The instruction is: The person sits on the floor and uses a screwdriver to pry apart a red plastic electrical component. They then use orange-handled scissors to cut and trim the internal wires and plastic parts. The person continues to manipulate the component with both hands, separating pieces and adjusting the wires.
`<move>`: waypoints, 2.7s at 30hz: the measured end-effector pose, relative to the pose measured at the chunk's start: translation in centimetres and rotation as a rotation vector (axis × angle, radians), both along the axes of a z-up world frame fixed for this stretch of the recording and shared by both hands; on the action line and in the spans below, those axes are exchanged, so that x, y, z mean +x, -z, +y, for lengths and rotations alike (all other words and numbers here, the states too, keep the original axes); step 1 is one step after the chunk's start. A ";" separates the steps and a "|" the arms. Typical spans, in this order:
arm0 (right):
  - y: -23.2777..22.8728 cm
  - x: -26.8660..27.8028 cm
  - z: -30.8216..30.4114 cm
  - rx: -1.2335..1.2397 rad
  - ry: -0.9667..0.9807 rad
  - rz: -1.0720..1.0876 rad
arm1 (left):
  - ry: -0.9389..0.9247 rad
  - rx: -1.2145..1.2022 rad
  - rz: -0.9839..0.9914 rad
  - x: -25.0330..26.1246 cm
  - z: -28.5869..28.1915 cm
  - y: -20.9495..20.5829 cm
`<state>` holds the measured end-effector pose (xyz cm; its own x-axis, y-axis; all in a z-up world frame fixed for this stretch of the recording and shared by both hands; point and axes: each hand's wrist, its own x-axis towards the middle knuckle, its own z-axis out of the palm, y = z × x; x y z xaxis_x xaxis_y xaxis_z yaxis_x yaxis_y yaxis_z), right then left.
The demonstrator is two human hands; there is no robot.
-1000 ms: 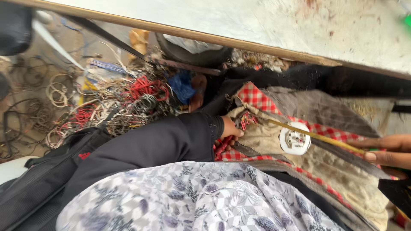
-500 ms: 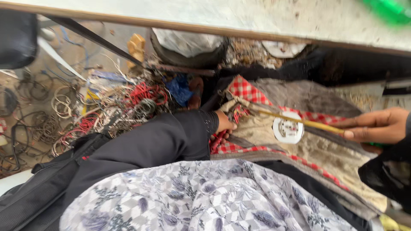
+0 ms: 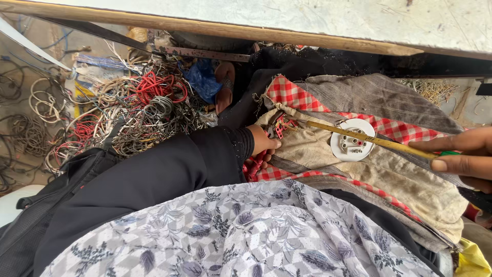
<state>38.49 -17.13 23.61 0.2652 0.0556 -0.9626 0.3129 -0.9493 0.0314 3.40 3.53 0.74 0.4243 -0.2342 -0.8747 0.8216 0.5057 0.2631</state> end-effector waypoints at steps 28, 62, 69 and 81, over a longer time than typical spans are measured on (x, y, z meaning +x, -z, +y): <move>-0.4 -6.9 -10.3 0.305 -0.534 -0.389 | 0.171 0.129 -0.155 0.2 1.5 -2.7; 9.4 -8.3 -23.1 1.286 0.062 0.207 | -0.497 1.222 -0.665 -7.7 -10.1 -18.4; 9.8 -9.8 -23.7 1.262 0.096 0.192 | -0.455 1.716 -0.696 -7.7 -10.4 -19.6; 7.6 -11.6 -22.6 1.298 0.367 0.069 | -0.074 2.447 -0.780 -8.4 -8.4 -21.6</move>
<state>26.89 -39.68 16.06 0.4145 0.8654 -0.2816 0.0013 -0.3100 -0.9507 -4.97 -4.91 22.33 0.5797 0.4031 0.7081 0.3736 -0.9038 0.2086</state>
